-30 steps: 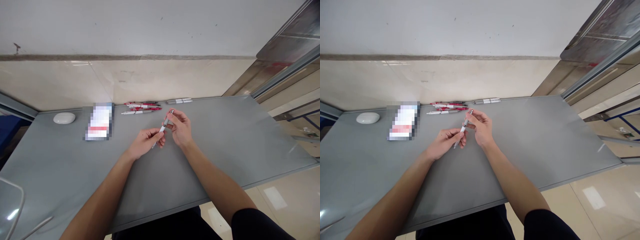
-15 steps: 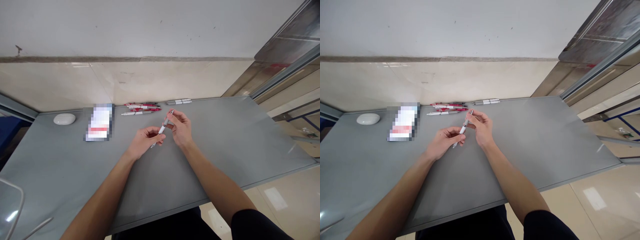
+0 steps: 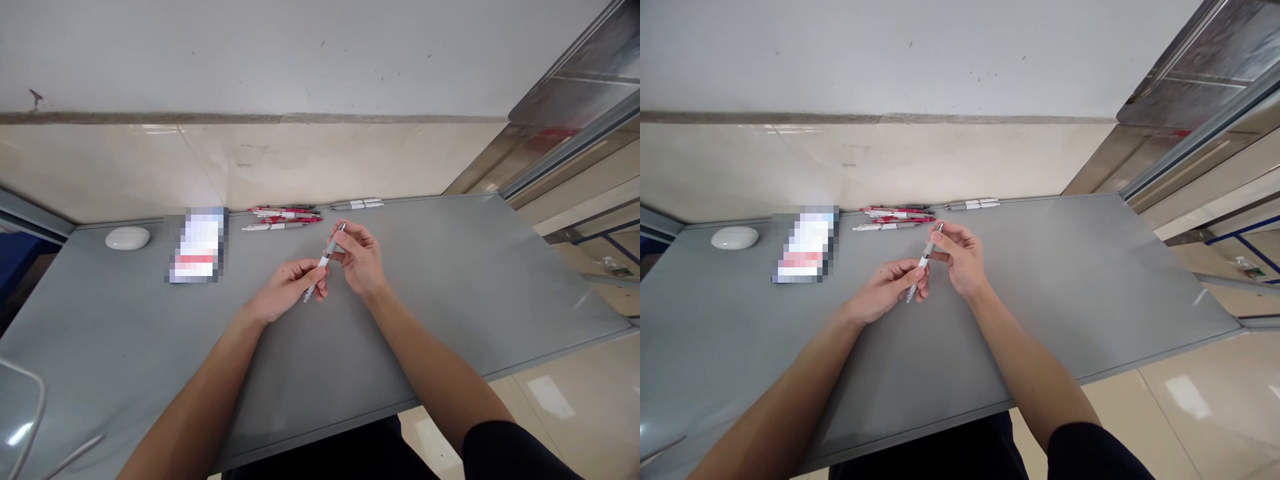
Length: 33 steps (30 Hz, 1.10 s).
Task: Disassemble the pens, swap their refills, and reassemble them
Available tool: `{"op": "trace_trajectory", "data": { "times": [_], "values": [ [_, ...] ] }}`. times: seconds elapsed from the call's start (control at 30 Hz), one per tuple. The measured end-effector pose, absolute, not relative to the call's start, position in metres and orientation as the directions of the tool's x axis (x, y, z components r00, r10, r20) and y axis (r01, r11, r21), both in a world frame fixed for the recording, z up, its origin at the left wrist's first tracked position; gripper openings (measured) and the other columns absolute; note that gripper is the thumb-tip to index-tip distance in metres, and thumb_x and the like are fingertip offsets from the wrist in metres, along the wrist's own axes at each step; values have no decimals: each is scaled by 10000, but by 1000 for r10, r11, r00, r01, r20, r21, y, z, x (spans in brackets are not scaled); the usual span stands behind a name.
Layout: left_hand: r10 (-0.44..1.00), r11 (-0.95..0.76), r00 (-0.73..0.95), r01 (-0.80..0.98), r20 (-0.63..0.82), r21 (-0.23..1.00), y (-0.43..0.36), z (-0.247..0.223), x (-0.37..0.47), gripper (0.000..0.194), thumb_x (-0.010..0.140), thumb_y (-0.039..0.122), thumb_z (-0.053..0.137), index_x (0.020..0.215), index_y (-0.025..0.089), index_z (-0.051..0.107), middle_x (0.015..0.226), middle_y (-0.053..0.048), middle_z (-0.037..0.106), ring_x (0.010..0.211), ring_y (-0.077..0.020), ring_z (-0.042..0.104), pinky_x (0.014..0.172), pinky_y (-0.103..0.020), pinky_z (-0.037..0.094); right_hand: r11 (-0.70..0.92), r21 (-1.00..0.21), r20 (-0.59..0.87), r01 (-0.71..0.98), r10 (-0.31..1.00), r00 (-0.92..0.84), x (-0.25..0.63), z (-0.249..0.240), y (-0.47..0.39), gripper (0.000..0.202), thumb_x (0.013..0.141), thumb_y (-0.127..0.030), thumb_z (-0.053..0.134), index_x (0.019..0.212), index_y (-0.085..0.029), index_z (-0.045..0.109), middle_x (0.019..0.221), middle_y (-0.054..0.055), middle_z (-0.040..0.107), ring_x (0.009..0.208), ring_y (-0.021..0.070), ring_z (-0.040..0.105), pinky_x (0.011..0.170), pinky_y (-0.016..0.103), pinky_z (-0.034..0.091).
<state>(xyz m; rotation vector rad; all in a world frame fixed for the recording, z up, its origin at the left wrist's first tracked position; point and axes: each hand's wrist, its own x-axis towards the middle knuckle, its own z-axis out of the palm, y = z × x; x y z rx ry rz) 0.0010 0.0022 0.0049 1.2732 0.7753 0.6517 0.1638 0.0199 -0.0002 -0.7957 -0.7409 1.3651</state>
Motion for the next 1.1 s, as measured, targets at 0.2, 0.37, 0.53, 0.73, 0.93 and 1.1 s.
{"op": "trace_trajectory", "data": {
  "times": [0.2,0.37,0.53,0.73,0.93,1.1],
  "values": [
    [756,244,630,-22,-176,970,1,2,0,287,906,442,542,823,175,603,743,-15,598,704,-132,578,652,-263,439,7,-840,-12,-542,999,32,165,-1,18,169,664,-286,787,819,-280,717,874,-43,703,730,108,641,615,258,576],
    [743,304,638,-52,-203,951,2,0,-1,263,899,425,564,908,172,633,750,-22,605,712,-140,589,651,-272,448,1,-833,1,-553,1000,-1,164,-2,18,180,681,-304,772,850,-278,718,857,-39,690,729,108,639,635,264,577],
    [772,294,606,-71,-193,953,3,-3,0,237,871,397,612,914,168,660,751,-27,617,705,-134,581,668,-276,458,-3,-831,-2,-556,1000,-1,164,-1,19,171,703,-303,756,867,-277,716,870,-35,690,724,105,645,644,258,580],
    [865,182,482,-38,-141,983,4,-4,4,216,814,359,684,935,180,697,743,-7,618,673,-114,563,680,-265,465,45,-851,14,-523,998,63,162,0,20,178,691,-295,765,857,-271,706,887,-36,650,693,95,614,622,268,580],
    [915,123,385,24,-123,992,4,-3,6,231,781,334,713,958,185,719,746,-1,634,654,-105,551,674,-257,465,89,-883,38,-462,992,119,161,-1,22,212,661,-279,786,855,-271,701,778,-44,616,653,92,588,653,302,587],
    [902,137,406,58,-149,989,4,0,6,216,808,371,679,884,177,737,736,-11,635,671,-114,561,699,-266,475,104,-880,37,-463,988,150,161,-3,22,194,661,-275,789,836,-265,705,751,-39,637,642,103,608,598,284,573]
  ]
}}
